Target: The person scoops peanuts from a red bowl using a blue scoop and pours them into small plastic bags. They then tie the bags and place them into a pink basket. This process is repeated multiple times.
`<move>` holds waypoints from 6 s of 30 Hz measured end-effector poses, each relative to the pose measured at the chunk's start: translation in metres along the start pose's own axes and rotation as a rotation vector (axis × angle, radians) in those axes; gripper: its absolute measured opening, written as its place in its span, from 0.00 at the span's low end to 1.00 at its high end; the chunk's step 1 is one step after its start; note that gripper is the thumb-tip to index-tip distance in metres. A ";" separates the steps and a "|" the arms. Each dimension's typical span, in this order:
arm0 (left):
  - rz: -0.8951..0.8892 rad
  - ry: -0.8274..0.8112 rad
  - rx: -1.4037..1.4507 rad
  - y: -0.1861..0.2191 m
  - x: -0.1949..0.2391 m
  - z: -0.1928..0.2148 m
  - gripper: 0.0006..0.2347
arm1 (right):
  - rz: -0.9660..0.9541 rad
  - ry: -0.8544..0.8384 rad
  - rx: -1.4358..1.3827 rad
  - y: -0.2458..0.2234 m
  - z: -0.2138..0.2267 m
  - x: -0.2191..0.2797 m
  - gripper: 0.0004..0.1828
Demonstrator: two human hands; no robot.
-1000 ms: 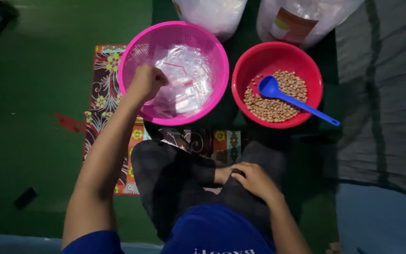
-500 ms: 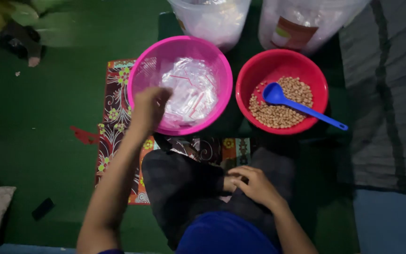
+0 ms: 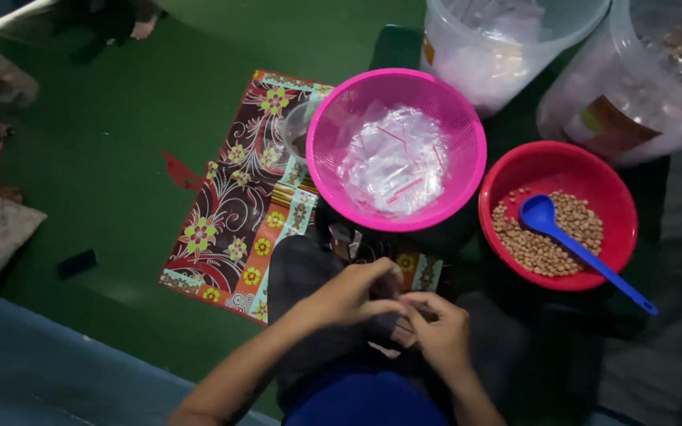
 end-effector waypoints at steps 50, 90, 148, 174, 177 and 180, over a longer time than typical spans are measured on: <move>0.269 0.246 0.025 -0.065 0.052 -0.085 0.11 | 0.021 -0.129 0.589 0.028 -0.030 0.020 0.09; -0.058 -0.064 -0.316 -0.021 0.026 -0.028 0.14 | -0.040 0.877 -0.843 0.137 0.248 -0.033 0.19; -0.023 0.368 -0.463 0.006 -0.141 0.099 0.18 | 0.632 0.445 0.165 -0.175 0.141 -0.031 0.09; -0.001 0.392 -0.397 0.000 -0.105 0.118 0.04 | -0.065 0.845 -0.567 0.041 0.202 0.017 0.46; -0.063 0.397 -0.470 0.018 -0.100 0.112 0.04 | -0.082 0.833 -0.408 0.018 0.190 0.024 0.39; -0.173 0.214 -0.451 0.030 -0.089 0.086 0.08 | 0.167 0.700 -0.121 0.009 0.153 0.022 0.18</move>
Point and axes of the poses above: each hand's wrist, its own x-axis away from the middle knuckle, its own z-axis out of the back of the hand, y = z × x, the point moved 8 cm from there along -x, towards the middle knuckle, and after that the axes turned 2 degrees about -z, right-handed, at the moved point
